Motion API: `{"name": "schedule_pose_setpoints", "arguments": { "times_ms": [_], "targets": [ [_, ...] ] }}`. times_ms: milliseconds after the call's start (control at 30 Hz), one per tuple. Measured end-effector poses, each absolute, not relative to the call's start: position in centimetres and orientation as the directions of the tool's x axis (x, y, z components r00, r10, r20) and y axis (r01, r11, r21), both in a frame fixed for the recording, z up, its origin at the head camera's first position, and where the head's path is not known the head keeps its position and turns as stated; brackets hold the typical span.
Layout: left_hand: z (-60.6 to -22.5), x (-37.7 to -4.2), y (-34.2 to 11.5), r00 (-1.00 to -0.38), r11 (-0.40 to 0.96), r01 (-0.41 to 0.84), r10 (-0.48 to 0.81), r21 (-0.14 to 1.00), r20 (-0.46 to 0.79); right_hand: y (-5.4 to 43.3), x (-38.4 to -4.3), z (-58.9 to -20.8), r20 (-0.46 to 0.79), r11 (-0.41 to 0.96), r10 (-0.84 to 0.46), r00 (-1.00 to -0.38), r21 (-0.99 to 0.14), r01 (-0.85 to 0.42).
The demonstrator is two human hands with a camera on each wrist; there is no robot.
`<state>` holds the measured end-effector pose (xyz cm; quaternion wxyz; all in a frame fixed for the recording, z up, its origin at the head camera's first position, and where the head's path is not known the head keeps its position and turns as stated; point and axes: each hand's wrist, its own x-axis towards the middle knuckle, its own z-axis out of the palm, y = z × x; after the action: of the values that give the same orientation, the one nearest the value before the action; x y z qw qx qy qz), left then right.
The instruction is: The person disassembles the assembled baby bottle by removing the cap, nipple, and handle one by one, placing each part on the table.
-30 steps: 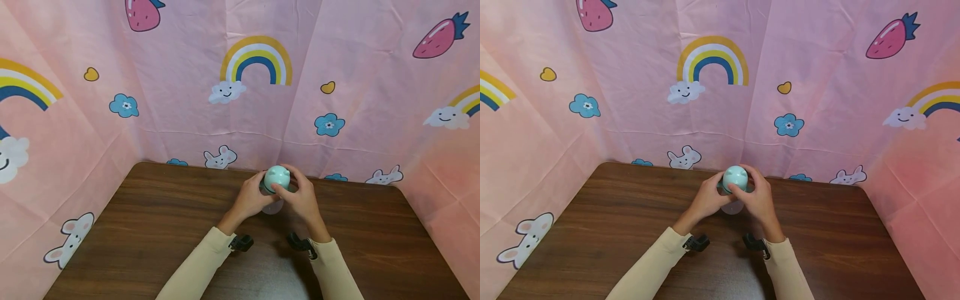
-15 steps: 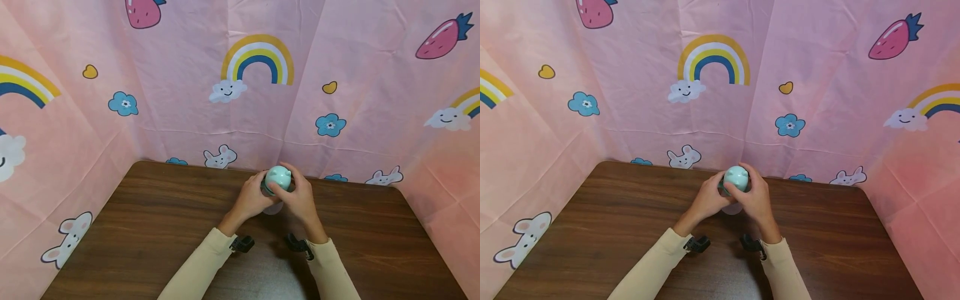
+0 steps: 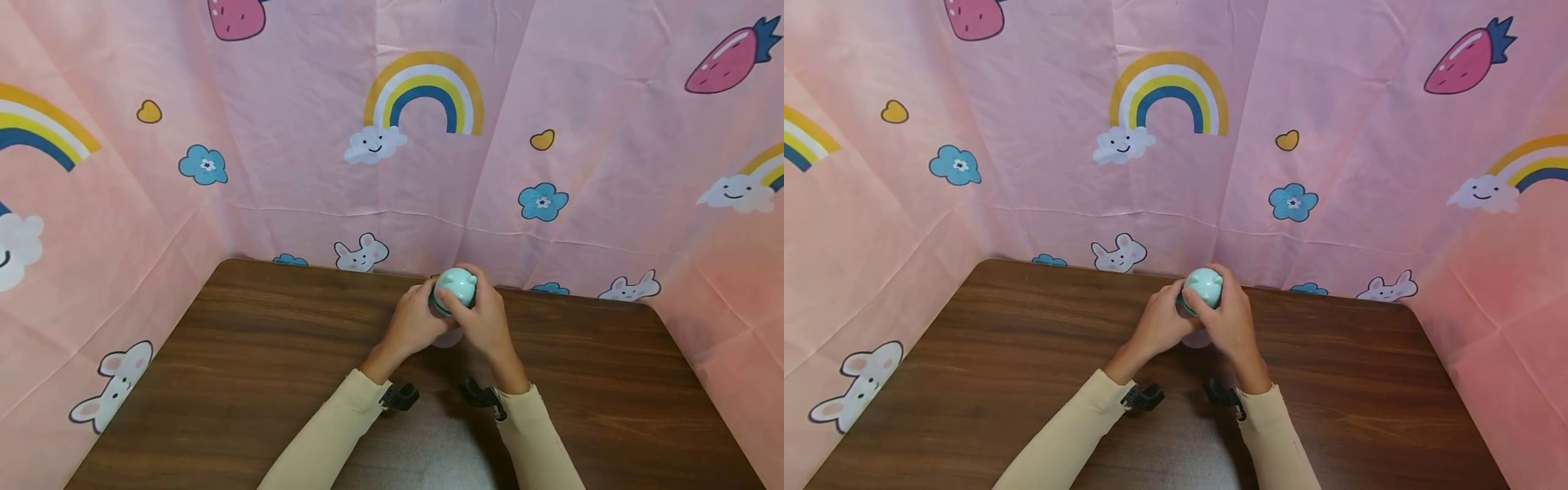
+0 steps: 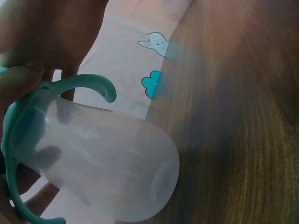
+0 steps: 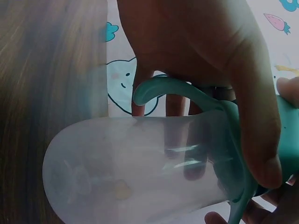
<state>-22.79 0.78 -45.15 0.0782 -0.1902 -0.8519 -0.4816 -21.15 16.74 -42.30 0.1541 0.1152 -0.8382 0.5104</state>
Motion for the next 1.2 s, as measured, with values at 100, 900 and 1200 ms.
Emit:
{"name": "schedule_pose_setpoints", "arguments": {
  "times_ms": [100,900,1200],
  "targets": [
    [-45.10,-22.78,0.76,-0.917,0.473,0.396,0.251,0.787,0.311,16.62,-21.21,-42.28,0.383,0.450,-0.046,-0.923,-0.817,-0.361],
    [-45.57,-22.91,0.84,-0.892,0.453,0.452,0.255,0.769,0.374,16.25,-21.61,-42.80,0.441,0.497,-0.042,-0.897,-0.769,-0.402],
    [-45.53,-22.99,0.67,-0.895,0.443,0.444,0.265,0.779,0.360,16.09,-21.50,-42.65,0.438,0.496,-0.032,-0.898,-0.773,-0.395]
  ]
}}
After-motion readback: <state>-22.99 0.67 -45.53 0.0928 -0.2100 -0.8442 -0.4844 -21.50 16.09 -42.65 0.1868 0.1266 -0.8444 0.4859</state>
